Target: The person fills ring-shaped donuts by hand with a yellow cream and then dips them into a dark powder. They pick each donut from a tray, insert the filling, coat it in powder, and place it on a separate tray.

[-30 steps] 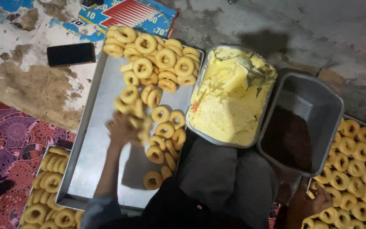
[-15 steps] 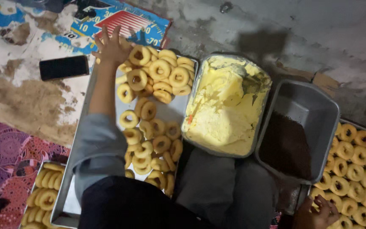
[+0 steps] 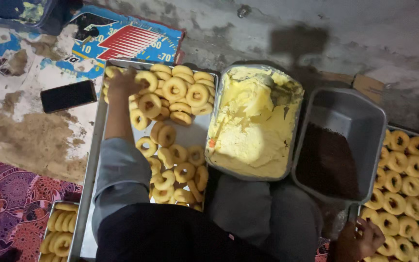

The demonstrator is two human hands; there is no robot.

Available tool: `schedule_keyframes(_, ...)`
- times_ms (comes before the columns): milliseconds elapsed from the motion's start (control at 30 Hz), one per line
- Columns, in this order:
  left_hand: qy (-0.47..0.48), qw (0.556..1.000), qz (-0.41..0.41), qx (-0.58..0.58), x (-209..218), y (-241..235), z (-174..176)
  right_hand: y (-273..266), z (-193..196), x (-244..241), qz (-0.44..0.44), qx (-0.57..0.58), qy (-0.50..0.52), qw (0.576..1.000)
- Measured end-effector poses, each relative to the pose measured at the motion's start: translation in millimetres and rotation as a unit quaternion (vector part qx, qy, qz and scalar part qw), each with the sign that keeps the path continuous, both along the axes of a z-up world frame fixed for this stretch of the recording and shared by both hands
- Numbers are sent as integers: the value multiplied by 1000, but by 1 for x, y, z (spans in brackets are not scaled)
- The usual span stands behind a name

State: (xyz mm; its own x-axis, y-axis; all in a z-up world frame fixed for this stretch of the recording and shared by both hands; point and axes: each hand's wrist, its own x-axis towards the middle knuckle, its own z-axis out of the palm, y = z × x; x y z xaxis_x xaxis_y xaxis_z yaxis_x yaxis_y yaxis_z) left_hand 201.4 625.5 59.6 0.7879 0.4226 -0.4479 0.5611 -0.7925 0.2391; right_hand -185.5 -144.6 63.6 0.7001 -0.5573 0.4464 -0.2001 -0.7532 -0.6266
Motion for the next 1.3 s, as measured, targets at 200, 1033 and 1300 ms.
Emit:
schedule_keyframes(200, -37, 994, -100, 23, -72, 41, -49, -18, 4, -11, -23, -65, 10, 998)
schedule_keyframes(1033, -347, 937, 26, 17, -299, -153, 4, -42, 28, -46, 84, -5, -79, 993)
schedule_keyframes(1300, -248, 932, -249, 92, -310, -246, -29, -38, 32, -58, 56, -37, -60, 996)
